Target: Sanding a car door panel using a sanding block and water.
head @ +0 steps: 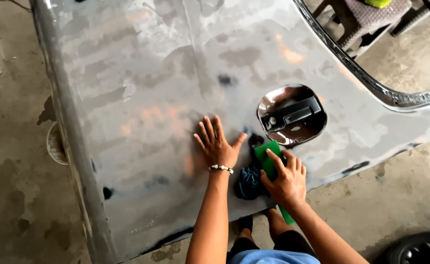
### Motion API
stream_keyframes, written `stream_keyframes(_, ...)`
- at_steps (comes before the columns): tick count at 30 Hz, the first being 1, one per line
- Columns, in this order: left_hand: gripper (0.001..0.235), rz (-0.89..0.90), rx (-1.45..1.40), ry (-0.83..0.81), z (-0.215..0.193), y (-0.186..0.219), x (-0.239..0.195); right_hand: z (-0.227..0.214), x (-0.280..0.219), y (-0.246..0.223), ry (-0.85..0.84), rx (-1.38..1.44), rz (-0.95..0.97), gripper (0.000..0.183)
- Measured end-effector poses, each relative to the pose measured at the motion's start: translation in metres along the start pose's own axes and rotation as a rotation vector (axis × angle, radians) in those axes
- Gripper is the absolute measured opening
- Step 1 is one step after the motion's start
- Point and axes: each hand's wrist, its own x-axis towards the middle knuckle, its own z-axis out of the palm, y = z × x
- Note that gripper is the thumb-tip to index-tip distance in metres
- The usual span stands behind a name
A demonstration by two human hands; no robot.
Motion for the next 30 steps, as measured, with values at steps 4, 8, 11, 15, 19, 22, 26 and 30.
stream_keyframes(4, 0.096, -0.051, 0.124, 0.030, 0.013, -0.002, 0.001, -0.001, 0.001, -0.001, 0.004, -0.005, -0.011, 0.069)
stream_keyframes(8, 0.095, -0.083, 0.079, 0.009, -0.016, 0.019, 0.005, 0.000, 0.000, -0.001, -0.020, -0.012, 0.016, 0.069)
stream_keyframes(11, 0.105, -0.151, 0.010, -0.060, -0.018, 0.027, 0.009, -0.001, 0.001, -0.001, 0.006, -0.003, -0.008, 0.069)
stream_keyframes(15, 0.073, -0.180, 0.084, 0.027, 0.004, 0.023, 0.010, 0.002, 0.001, -0.002, -0.005, -0.010, -0.005, 0.069)
stream_keyframes(19, 0.056, -0.105, 0.100, -0.012, -0.003, 0.025, 0.007, 0.001, 0.002, -0.001, 0.011, 0.000, -0.011, 0.069)
stream_keyframes(22, 0.052, 0.259, -0.055, -0.040, 0.009, 0.008, -0.009, 0.003, 0.002, 0.000, -0.009, 0.004, 0.005, 0.069)
stream_keyframes(26, 0.052, 0.363, -0.060, -0.163, -0.007, 0.004, -0.019, 0.003, 0.000, 0.002, 0.010, -0.006, 0.010, 0.069)
stream_keyframes(30, 0.052, 0.455, -0.126, -0.205, 0.005, -0.008, -0.019, -0.001, 0.002, -0.001, -0.005, 0.008, 0.000, 0.069)
